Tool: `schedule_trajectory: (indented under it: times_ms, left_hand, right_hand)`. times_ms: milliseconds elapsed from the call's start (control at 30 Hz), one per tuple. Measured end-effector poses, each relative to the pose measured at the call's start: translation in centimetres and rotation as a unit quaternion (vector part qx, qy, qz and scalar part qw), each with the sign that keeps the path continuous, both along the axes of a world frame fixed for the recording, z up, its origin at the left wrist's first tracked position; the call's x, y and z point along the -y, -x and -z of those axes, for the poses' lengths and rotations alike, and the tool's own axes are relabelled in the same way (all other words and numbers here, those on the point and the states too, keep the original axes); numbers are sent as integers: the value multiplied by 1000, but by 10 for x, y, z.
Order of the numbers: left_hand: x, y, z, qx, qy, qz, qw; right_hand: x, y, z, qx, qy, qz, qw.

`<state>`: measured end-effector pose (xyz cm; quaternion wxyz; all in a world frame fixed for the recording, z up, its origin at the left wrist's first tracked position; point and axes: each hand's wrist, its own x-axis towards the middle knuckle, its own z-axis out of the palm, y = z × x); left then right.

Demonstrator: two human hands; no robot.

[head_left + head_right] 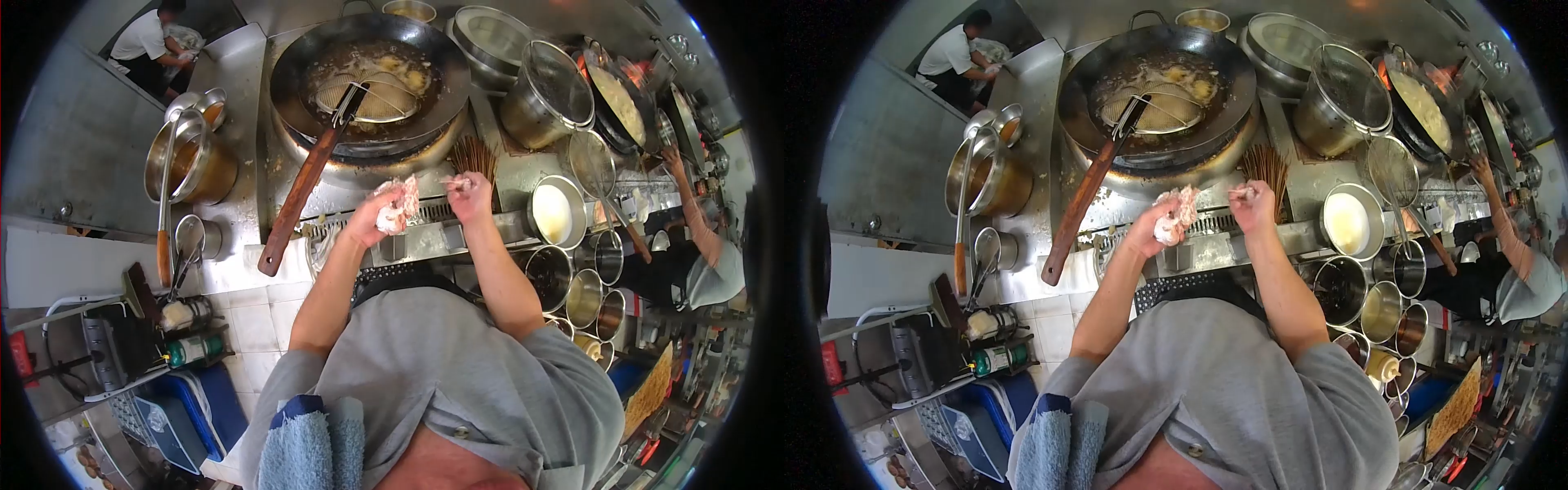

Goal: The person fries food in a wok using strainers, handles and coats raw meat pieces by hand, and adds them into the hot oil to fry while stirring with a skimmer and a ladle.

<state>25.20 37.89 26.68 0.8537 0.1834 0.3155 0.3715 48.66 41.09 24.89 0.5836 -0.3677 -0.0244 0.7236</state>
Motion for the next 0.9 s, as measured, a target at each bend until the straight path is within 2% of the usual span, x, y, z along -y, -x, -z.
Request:
schedule_trajectory:
  times_ms: [33, 167, 300, 400, 433, 467, 500, 533, 567, 600, 633, 667, 700, 733, 767, 867, 900]
  left_hand:
    - [3, 1, -3, -19, 4, 5, 1000]
    - [9, -1, -8, -31, -13, 4, 999]
    - [12, 2, -18, -40, -20, -3, 999]
    - [13, 11, -19, -36, -28, -4, 999]
    - [13, 14, -18, -40, -28, -10, 999]
    - [14, 16, -18, -46, -28, -15, 998]
    - [16, 17, -22, -45, -21, -32, 998]
    - [16, 19, -23, -46, -23, -36, 998]
    - [16, 20, -24, -46, -24, -39, 998]
    - [16, 19, -24, -46, -25, -40, 998]
    - [15, 18, -26, -40, -28, -36, 998]
    - [15, 16, -28, -35, -31, -31, 998]
    - [15, 14, -30, -30, -33, -25, 999]
    - [15, 11, -30, -41, -32, -21, 998]
    - [16, 7, -29, -52, -32, -18, 998]
    - [16, -1, -30, -56, -38, -17, 998]
    - [16, -1, -27, -42, -40, -18, 998]
  right_hand:
    - [-1, -6, 0, -25, -19, 11, 999]
    - [-22, -9, -29, 73, -77, -21, 994]
    - [-29, -9, -19, 44, -156, -115, 980]
    - [-19, -8, -25, 74, -116, -61, 989]
    - [-22, -17, -29, 30, -165, -129, 977]
    - [-27, -26, -35, 53, -89, -104, 989]
    - [-29, -22, -67, 130, -63, -93, 985]
    - [-37, -20, -87, 152, -102, -72, 981]
    - [-49, -21, -97, 211, -207, -52, 954]
    - [-61, -11, -121, 291, -222, -9, 931]
    - [-79, -21, -132, 333, -280, -85, 896]
    - [-99, -5, -132, 547, -380, -21, 746]
    - [-118, 11, -128, 716, -447, 46, 535]
    - [-139, 14, -119, 786, -453, -70, 415]
    - [-161, 13, -113, 764, -572, -141, 265]
    - [-207, 12, -120, 859, -366, -316, 168]
    - [-225, 4, -118, 853, -395, -244, 237]
